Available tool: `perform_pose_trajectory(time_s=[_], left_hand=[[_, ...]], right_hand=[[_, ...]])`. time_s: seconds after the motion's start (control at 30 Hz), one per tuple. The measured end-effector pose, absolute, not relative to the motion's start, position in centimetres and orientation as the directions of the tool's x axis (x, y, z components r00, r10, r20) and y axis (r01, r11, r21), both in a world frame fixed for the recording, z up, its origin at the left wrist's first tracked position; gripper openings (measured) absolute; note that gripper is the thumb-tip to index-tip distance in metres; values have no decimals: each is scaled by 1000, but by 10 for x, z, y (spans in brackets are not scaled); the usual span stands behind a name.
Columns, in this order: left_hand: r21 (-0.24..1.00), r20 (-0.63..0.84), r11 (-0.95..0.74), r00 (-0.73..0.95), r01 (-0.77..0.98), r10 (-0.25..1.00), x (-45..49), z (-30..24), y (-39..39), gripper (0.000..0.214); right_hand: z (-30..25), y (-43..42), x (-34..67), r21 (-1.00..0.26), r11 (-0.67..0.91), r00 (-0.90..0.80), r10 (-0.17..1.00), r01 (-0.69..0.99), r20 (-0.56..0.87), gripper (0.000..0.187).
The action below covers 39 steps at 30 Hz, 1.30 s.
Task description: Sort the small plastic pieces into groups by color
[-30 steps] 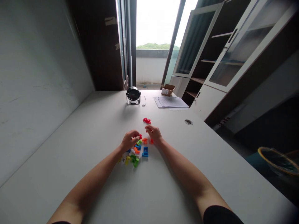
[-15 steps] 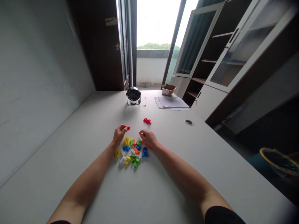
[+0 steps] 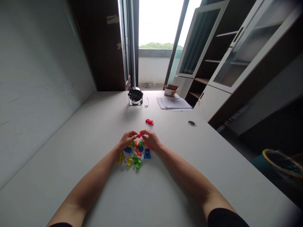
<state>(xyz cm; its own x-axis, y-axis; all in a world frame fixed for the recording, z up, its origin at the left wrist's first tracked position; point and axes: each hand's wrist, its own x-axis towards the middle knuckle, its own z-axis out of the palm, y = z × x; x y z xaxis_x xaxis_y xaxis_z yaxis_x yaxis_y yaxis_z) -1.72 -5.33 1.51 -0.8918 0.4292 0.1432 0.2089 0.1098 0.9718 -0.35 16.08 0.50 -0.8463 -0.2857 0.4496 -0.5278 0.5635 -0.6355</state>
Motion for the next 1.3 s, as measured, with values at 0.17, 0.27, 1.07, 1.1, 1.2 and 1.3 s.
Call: perform_pose_trajectory(time_s=[0.17,0.27,1.07,1.1,1.2,1.3], left_hand=[[979,145,66,-887,192,439,-16,16,-55,34],[982,141,52,-896,179,420,-17,15,-55,35],[965,177,101,-887,242,427,-16,8,-50,46],[967,173,99,-886,237,430,-16,8,-50,46],[971,163,88,-887,221,432,-17,7,-50,47],[974,148,93,-893,206,426,-17,9,-50,48]], right_hand=[[12,163,0,-666,511,-839,-333,-543,429,18],[16,162,3,-705,485,-855,-326,-517,402,19],[10,162,0,-750,535,-921,-252,-390,299,30],[11,162,0,-752,533,-921,-250,-388,298,31],[15,162,2,-744,532,-914,-243,-406,325,32],[17,162,4,-728,538,-905,-242,-425,349,29]])
